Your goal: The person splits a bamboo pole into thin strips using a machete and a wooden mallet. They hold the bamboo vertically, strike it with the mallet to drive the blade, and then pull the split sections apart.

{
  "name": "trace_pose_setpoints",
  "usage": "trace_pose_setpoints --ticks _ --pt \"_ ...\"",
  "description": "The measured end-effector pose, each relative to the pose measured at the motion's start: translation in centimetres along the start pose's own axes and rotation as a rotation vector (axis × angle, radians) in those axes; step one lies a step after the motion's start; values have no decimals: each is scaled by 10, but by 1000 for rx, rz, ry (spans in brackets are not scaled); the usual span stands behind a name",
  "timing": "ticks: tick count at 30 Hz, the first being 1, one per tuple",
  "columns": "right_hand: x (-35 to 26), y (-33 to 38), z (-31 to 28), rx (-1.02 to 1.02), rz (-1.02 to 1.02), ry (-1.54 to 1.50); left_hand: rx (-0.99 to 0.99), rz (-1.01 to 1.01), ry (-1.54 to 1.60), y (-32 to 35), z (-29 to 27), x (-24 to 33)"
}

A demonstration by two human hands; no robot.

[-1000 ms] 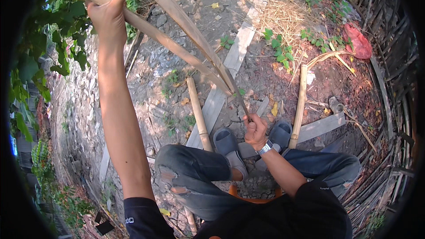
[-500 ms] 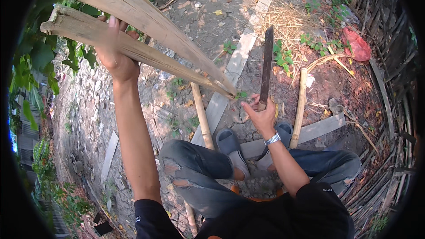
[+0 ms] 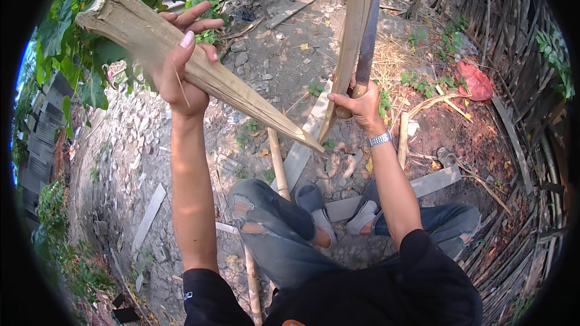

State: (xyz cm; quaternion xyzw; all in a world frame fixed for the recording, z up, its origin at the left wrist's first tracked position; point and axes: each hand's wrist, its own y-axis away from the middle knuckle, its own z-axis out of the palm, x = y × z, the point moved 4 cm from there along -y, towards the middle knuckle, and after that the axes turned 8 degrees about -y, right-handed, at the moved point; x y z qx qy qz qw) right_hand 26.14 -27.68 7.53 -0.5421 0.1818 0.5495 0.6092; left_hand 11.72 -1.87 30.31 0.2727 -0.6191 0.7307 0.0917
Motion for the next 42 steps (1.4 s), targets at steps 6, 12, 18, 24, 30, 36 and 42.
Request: trace_pose_setpoints --ticks 6,12,18,24,30,36,42 --pt "-62 40 -94 312 -124 -274 95 -5 22 25 -145 61" --pt "-93 84 -205 479 -187 -455 314 89 -255 85 -228 103" --pt "-118 129 -253 499 -308 -582 675 154 -589 170 -297 115" --pt "-136 143 -234 403 -288 -606 955 173 -831 305 -371 126" --pt "-133 131 -191 334 -190 -521 1252 -75 -918 473 -487 183" --pt "-142 136 -152 176 -58 -474 1538 -723 -639 544 -393 149" --pt "-131 123 -108 13 11 -458 1811 -1437 160 608 -284 121"
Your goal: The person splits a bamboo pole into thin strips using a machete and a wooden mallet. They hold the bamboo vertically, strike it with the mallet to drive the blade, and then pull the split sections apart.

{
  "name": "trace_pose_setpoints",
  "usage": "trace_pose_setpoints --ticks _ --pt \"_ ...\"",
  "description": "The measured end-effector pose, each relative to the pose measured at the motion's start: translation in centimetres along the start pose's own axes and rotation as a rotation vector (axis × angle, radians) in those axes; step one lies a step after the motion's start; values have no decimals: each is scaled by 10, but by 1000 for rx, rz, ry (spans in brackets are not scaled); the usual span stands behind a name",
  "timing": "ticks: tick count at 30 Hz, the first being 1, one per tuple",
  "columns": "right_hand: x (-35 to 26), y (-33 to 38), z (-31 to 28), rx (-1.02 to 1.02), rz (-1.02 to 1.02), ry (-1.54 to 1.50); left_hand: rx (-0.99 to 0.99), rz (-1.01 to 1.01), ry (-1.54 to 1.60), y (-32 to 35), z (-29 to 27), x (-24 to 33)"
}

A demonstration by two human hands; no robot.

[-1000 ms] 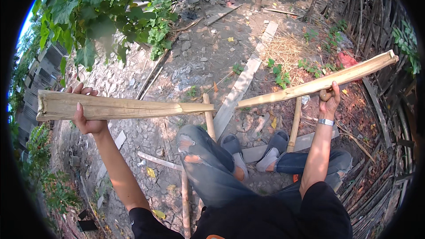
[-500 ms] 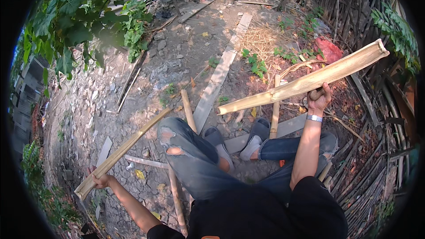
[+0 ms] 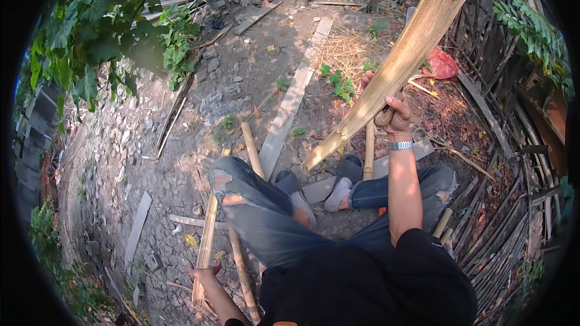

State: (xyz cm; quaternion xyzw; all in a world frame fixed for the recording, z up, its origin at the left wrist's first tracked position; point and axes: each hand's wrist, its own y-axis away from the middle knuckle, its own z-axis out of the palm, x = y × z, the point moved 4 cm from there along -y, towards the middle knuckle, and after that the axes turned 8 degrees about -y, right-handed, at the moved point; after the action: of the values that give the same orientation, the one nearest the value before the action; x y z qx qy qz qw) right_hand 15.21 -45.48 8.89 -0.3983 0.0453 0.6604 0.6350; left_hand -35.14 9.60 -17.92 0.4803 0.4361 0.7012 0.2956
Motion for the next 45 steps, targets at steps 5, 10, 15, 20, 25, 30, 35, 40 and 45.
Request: trace_pose_setpoints --ticks 5,10,15,20,25,30,35,40,45 --pt "13 -12 31 -98 52 51 -485 723 -141 143 127 -68" --pt "37 -15 59 -187 107 82 -1343 1086 -292 328 255 -124" --pt "78 0 37 124 96 157 -1644 1379 -500 451 336 -201" --pt "88 -5 71 75 91 196 -1821 1393 -598 493 372 -228" --pt "73 -19 70 10 1 685 -1646 1395 -816 502 390 -234" --pt "46 -23 125 123 -39 728 -1655 1522 -648 509 402 -226" --pt "46 -31 127 122 -47 742 -1932 1178 -362 567 406 -203" --pt "35 -26 140 162 -189 960 -1910 1540 -490 590 418 -184" --pt "11 -2 158 210 -236 1105 -1542 1803 -453 572 451 -164"
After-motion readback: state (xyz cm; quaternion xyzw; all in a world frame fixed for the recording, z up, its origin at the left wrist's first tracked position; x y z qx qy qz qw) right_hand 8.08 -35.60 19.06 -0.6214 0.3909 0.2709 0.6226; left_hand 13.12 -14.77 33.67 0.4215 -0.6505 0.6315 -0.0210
